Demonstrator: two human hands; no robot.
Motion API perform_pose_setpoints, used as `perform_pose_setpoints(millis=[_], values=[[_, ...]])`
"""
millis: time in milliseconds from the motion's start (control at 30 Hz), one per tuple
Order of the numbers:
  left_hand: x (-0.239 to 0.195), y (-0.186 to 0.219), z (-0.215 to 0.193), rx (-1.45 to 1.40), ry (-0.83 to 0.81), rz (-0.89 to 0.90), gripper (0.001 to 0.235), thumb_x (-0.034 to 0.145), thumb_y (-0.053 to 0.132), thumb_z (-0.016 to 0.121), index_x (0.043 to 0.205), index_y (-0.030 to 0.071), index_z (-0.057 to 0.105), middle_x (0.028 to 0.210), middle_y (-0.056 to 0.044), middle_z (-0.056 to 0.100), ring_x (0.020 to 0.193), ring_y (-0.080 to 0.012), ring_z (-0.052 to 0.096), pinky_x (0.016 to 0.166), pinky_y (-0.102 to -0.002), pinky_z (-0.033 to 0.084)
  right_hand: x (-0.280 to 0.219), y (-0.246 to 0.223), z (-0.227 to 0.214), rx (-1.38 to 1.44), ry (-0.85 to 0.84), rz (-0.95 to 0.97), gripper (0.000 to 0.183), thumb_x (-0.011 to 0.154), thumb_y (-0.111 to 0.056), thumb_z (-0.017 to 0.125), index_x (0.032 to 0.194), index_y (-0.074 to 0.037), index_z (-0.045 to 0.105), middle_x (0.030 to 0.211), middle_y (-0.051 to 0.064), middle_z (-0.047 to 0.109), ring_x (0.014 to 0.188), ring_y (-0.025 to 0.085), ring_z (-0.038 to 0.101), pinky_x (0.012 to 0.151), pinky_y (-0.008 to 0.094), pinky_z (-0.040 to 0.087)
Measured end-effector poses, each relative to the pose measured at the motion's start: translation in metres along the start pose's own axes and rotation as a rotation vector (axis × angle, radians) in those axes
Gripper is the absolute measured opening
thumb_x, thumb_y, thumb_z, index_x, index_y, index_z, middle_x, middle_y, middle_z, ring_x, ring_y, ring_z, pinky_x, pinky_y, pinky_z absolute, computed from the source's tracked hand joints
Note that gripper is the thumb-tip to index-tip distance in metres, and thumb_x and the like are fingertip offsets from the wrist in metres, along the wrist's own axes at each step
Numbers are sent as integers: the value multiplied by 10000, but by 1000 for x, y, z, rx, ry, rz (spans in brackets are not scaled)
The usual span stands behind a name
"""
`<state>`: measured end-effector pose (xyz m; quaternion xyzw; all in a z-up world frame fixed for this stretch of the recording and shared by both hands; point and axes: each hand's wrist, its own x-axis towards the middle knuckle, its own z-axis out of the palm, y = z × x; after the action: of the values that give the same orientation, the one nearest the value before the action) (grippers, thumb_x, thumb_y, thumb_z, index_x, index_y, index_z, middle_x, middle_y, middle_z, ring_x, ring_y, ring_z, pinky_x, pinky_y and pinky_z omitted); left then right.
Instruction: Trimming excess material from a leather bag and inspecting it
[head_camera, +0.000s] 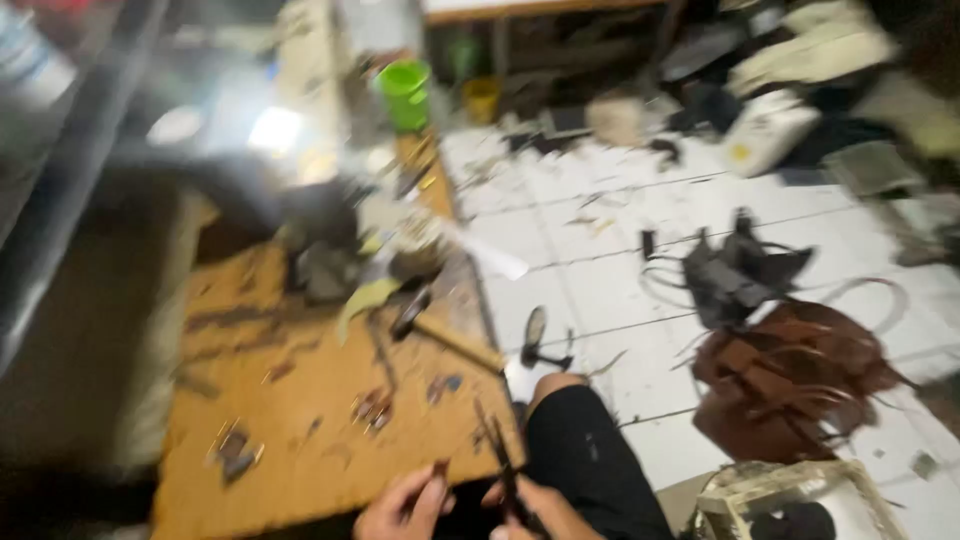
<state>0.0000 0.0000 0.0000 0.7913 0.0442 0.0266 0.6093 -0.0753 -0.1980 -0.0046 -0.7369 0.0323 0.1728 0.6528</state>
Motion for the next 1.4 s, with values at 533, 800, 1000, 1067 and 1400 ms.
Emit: perform_pose_setpoints(millis=[533, 800, 1000, 1067, 1400], values=[[-5, 55, -31, -78, -199, 211, 193, 936, 217, 705, 1015, 70, 801, 797, -45, 752, 748, -148, 715, 748, -288, 556, 5, -6, 21, -95, -108, -26, 187, 938, -217, 665, 819, -140, 542, 754, -10, 516, 674, 138, 450, 666, 301, 394], [-6, 43, -31, -63, -180, 187, 180, 900, 197, 730, 969, 57, 819, 767, -51, 755, 643, -122, 737, 641, -251, 568, 9, -4, 23, -233, -90, -131, 249, 909, -213, 692, 758, -177, 498, 634, -67, 497, 550, 116, 457, 575, 293, 402], [-7, 40, -30, -102, -160, 165, 157, 905, 179, 736, 952, 44, 802, 815, -72, 746, 599, -137, 738, 589, -238, 594, 9, -4, 24, -221, -86, -94, 286, 926, -210, 677, 747, -172, 457, 662, -48, 453, 587, 126, 413, 604, 300, 364], [-7, 38, -31, -123, -154, 166, 157, 908, 172, 733, 952, 37, 798, 825, -77, 745, 600, -141, 735, 588, -239, 600, 11, 0, 24, -225, -103, -106, 275, 924, -232, 674, 749, -167, 472, 663, -47, 460, 591, 127, 420, 598, 304, 370], [-9, 40, -36, -115, -153, 192, 156, 925, 174, 719, 964, 37, 782, 845, -89, 743, 618, -148, 724, 587, -246, 617, 12, -6, 28, -240, -144, -86, 216, 907, -244, 645, 782, -163, 489, 686, -38, 471, 613, 140, 430, 607, 316, 381]])
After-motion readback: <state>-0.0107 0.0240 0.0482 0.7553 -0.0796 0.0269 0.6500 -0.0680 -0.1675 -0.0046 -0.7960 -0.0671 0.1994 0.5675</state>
